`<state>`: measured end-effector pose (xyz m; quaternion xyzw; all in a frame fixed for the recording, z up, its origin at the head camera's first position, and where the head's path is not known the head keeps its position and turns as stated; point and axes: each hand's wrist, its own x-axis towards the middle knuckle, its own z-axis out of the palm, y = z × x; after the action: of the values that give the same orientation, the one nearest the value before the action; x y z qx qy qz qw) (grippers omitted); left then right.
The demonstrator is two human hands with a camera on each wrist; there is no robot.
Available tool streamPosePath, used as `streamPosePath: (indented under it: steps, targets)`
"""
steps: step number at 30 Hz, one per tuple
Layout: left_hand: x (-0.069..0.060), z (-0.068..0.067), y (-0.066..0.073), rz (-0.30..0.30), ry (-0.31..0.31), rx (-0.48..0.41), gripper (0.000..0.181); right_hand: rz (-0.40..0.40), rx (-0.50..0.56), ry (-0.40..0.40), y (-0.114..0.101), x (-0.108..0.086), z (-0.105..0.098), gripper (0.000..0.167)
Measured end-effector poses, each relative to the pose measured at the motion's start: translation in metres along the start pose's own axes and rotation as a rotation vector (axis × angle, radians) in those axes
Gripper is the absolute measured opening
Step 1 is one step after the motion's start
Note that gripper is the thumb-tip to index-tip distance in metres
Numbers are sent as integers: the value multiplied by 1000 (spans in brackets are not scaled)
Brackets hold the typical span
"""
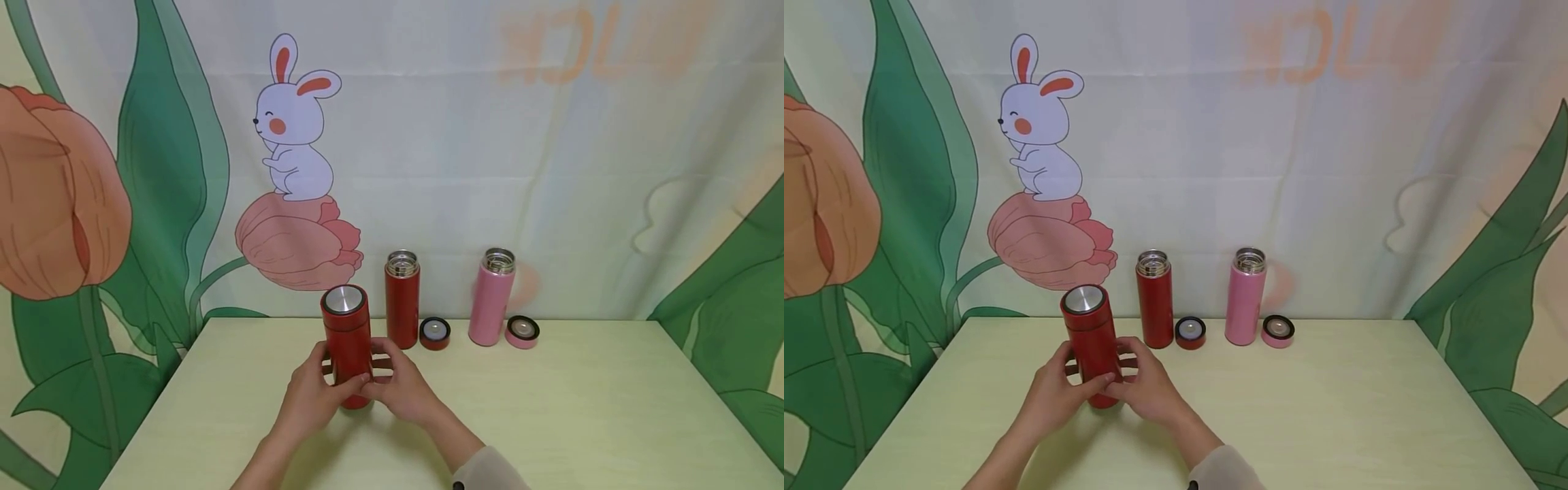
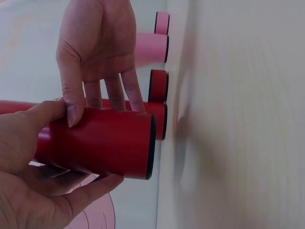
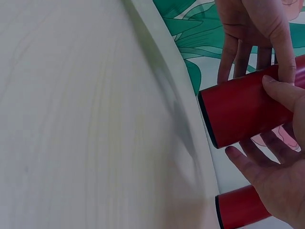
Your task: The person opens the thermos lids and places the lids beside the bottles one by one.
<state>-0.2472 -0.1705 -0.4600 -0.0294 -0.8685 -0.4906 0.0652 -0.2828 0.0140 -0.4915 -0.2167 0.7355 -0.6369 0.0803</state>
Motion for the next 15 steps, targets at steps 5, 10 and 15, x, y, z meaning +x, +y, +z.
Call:
streamPosePath:
  steps: [5, 10, 15]
  targets:
    - [2, 13, 7, 30, -27, -11, 75, 2, 8, 10, -1, -9, -15, 65]
    - [4, 25, 12, 65, -41, -26, 73, -18, 2, 19, 0, -16, -29, 68]
    - [4, 37, 18, 87, -80, -49, 71, 5, -17, 42, 3, -26, -42, 70]
